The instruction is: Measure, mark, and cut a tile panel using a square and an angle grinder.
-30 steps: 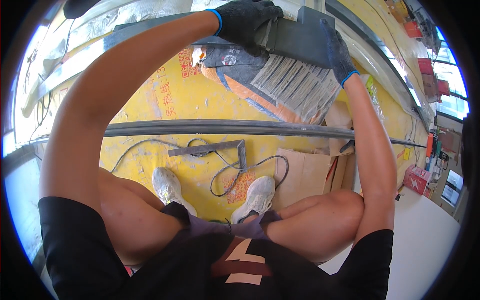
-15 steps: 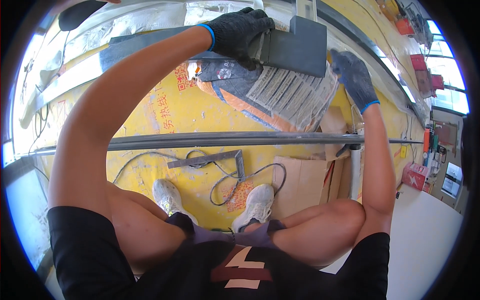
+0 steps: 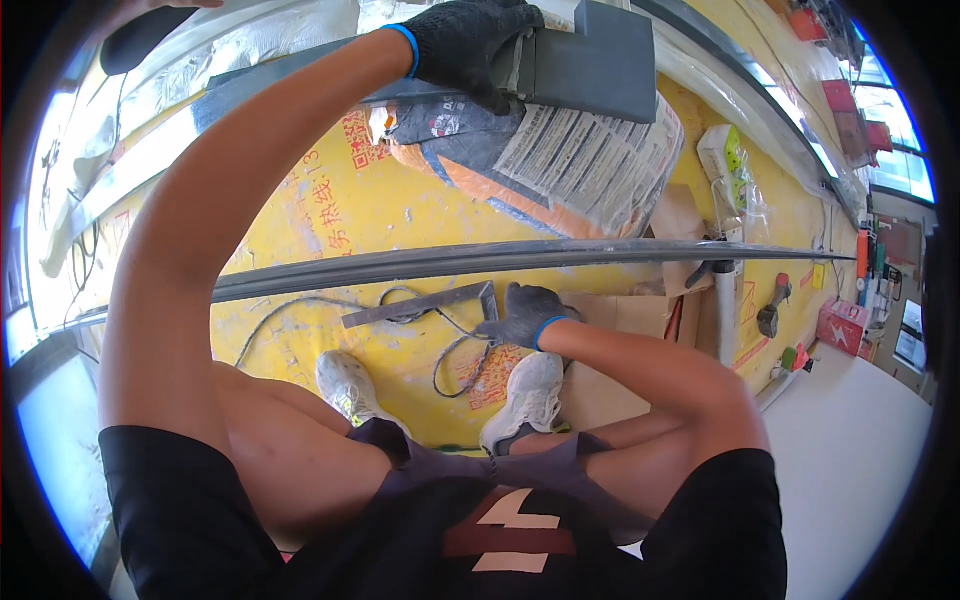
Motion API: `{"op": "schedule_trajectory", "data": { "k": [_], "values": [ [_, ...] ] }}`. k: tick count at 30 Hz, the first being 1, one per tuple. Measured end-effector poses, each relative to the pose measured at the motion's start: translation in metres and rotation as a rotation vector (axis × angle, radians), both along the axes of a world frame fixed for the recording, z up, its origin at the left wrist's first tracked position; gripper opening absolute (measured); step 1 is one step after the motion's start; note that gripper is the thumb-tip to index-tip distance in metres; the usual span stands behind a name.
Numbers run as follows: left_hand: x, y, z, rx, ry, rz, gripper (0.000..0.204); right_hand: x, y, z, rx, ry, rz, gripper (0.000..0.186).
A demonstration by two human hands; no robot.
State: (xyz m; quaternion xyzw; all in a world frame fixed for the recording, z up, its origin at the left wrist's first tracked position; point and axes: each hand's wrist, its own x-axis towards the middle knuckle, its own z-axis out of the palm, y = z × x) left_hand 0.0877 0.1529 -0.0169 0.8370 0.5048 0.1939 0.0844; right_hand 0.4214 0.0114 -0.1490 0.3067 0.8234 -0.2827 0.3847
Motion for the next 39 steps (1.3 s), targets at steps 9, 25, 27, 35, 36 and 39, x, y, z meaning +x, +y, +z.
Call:
{"op": "schedule_trajectory", "data": {
  "k": [9, 25, 27, 35, 36, 39],
  "values": [
    [-0.002, 0.004, 0.003, -0.054, 0.031, -0.017, 0.100, -0.006, -0.022, -0.056, 0.105, 0.106, -0.319, 0.045],
    [-0.014, 0.014, -0.004, -0.044, -0.027, -0.098, 0.096, 0.002, 0.066, 0.154, -0.508, 0.876, -1.073, 0.027],
    [-0.012, 0.014, -0.005, -0.053, -0.037, -0.088, 0.095, -0.011, 0.090, 0.145, -0.447, 0.831, -1.166, 0.030],
    [-0.015, 0.016, -0.007, -0.098, -0.022, -0.064, 0.089, -0.038, 0.133, 0.087, -0.334, 1.072, -1.473, 0.028],
    [-0.015, 0.016, -0.006, -0.089, -0.038, -0.071, 0.087, -0.039, 0.134, 0.085, -0.350, 1.069, -1.466, 0.028],
    [-0.014, 0.014, -0.006, -0.078, -0.051, -0.078, 0.082, -0.041, 0.135, 0.084, -0.341, 1.078, -1.482, 0.027]
  ]
}}
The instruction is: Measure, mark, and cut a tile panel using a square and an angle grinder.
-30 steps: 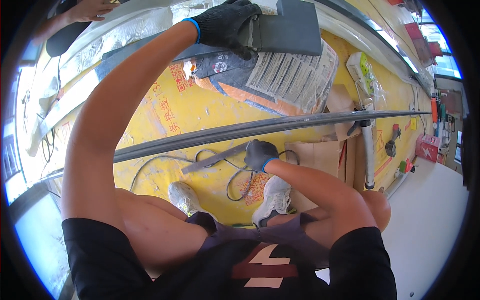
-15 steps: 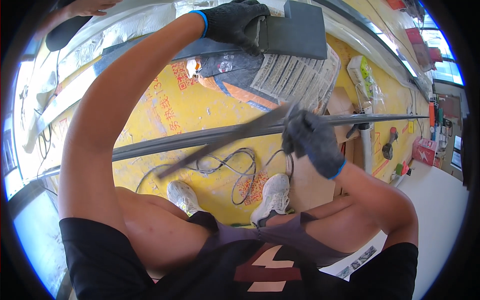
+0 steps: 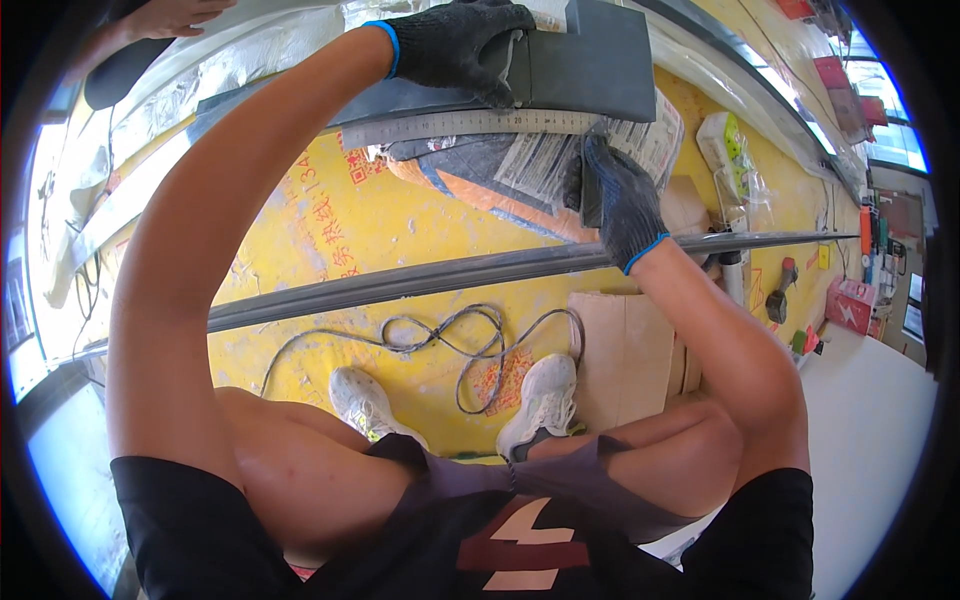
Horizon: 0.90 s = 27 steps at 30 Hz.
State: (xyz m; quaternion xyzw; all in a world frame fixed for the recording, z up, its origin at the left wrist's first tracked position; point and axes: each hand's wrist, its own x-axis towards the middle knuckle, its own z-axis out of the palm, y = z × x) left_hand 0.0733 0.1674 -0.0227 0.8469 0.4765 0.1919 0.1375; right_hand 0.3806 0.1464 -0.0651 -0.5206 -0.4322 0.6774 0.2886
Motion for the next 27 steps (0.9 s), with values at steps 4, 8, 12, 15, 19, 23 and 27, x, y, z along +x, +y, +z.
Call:
{"op": "schedule_trajectory", "data": {
  "k": [4, 8, 12, 15, 19, 23, 27],
  "values": [
    [0.006, -0.007, -0.008, -0.108, -0.031, 0.125, 0.093, 0.000, 0.000, 0.008, -0.049, -0.003, -0.022, 0.025],
    [0.003, -0.007, -0.014, -0.037, -0.060, 0.101, 0.089, 0.002, -0.001, 0.015, 0.012, -0.049, -0.031, 0.027],
    [0.002, -0.004, -0.019, -0.004, -0.083, 0.108, 0.085, 0.005, 0.003, 0.013, 0.041, -0.134, -0.037, 0.033],
    [0.002, -0.004, -0.020, 0.043, -0.069, 0.103, 0.085, 0.012, 0.009, 0.009, -0.117, 0.030, -0.136, 0.025],
    [0.001, -0.003, -0.020, 0.081, -0.064, 0.070, 0.085, 0.023, 0.017, 0.007, -0.166, 0.057, -0.136, 0.021],
    [0.001, -0.002, -0.015, 0.082, -0.058, 0.085, 0.086, 0.030, 0.021, 0.006, -0.213, 0.094, -0.147, 0.018],
    [0.003, -0.001, -0.013, 0.028, -0.035, 0.109, 0.088, 0.038, 0.027, 0.009, -0.226, 0.116, -0.138, 0.016]
  ]
}}
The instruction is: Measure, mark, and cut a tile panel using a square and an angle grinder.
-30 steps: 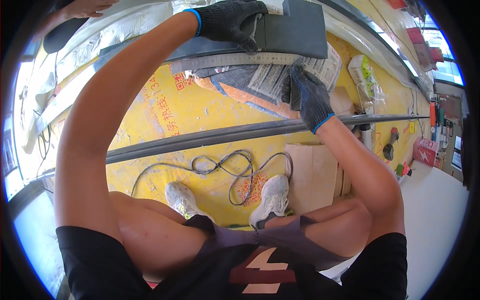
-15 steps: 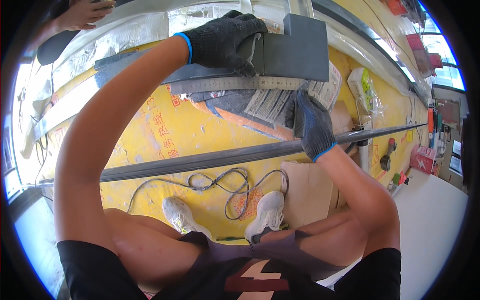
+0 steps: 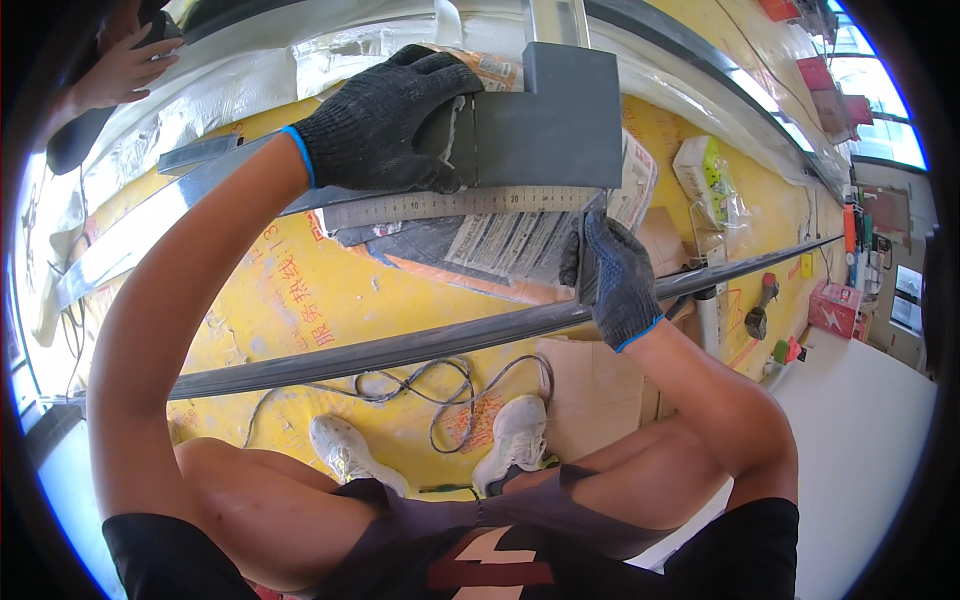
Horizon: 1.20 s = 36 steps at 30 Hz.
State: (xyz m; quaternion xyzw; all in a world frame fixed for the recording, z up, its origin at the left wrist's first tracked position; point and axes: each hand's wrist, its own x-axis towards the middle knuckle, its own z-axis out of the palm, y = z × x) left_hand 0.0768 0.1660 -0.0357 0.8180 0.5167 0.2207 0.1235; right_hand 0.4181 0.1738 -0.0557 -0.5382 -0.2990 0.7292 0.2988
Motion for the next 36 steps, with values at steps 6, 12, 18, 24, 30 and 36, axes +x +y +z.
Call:
{"op": "schedule_trajectory", "data": {
  "k": [6, 12, 18, 24, 30, 36],
  "values": [
    [-0.005, 0.002, -0.007, 0.022, 0.021, 0.003, 0.088, 0.008, 0.005, 0.004, -0.039, -0.016, 0.016, 0.017],
    [-0.001, 0.000, -0.008, 0.041, 0.055, 0.025, 0.086, 0.007, 0.004, 0.004, 0.011, -0.062, -0.001, 0.019],
    [-0.005, 0.004, 0.012, -0.009, -0.011, -0.073, 0.072, 0.009, 0.004, 0.006, 0.029, -0.067, 0.073, 0.023],
    [-0.002, 0.004, 0.015, -0.018, 0.002, -0.046, 0.069, 0.011, 0.004, 0.004, 0.110, -0.190, 0.133, 0.029],
    [-0.004, 0.002, 0.007, 0.024, 0.014, -0.040, 0.067, 0.010, 0.006, 0.005, 0.068, -0.166, 0.182, 0.031],
    [-0.008, 0.002, -0.002, 0.071, -0.016, -0.050, 0.068, 0.013, 0.004, 0.000, 0.142, -0.222, 0.205, 0.034]
  ]
}}
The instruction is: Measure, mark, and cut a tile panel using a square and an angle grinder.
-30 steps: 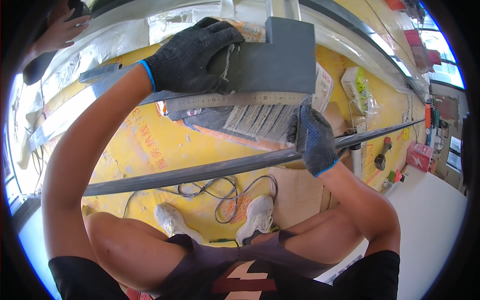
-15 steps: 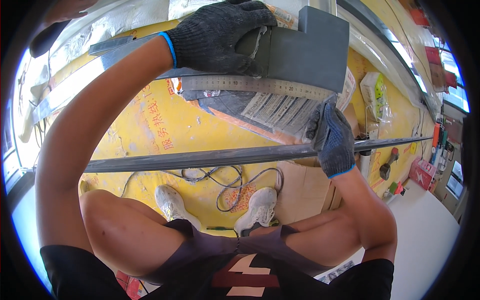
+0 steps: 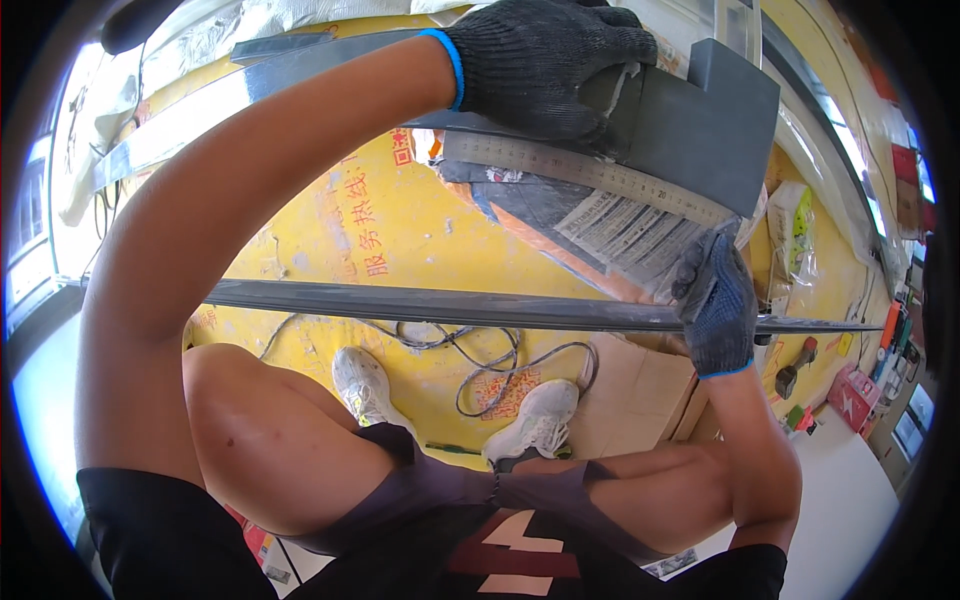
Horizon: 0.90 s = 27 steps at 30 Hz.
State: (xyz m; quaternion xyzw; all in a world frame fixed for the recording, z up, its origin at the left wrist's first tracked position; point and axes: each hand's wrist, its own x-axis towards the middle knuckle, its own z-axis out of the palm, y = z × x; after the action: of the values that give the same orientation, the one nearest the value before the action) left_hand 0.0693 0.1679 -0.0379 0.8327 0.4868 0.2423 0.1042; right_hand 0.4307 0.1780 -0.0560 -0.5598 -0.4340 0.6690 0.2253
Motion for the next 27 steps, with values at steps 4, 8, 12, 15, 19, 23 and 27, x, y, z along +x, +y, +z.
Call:
{"op": "schedule_trajectory", "data": {
  "k": [4, 8, 12, 15, 19, 23, 27],
  "values": [
    [0.004, -0.002, -0.009, 0.002, 0.030, 0.077, 0.073, -0.001, 0.002, -0.001, 0.033, 0.021, 0.062, 0.031],
    [0.007, -0.004, -0.016, 0.088, -0.039, 0.114, 0.064, -0.007, 0.001, 0.003, -0.097, 0.139, -0.051, 0.025],
    [0.005, -0.005, -0.016, 0.091, -0.042, 0.112, 0.063, -0.013, -0.003, 0.006, -0.154, 0.140, -0.106, 0.023],
    [0.006, -0.003, -0.016, 0.068, -0.036, 0.119, 0.063, -0.015, -0.005, 0.005, -0.172, 0.119, -0.159, 0.023],
    [0.006, -0.002, -0.017, 0.066, -0.026, 0.123, 0.065, -0.016, -0.007, 0.004, -0.090, 0.081, -0.044, 0.025],
    [0.006, 0.000, -0.020, 0.082, -0.055, 0.110, 0.065, -0.016, -0.007, 0.006, -0.064, 0.011, -0.068, 0.027],
    [0.007, -0.001, -0.021, 0.062, -0.042, 0.112, 0.060, -0.016, -0.006, 0.006, -0.138, 0.103, -0.132, 0.026]
  ]
}}
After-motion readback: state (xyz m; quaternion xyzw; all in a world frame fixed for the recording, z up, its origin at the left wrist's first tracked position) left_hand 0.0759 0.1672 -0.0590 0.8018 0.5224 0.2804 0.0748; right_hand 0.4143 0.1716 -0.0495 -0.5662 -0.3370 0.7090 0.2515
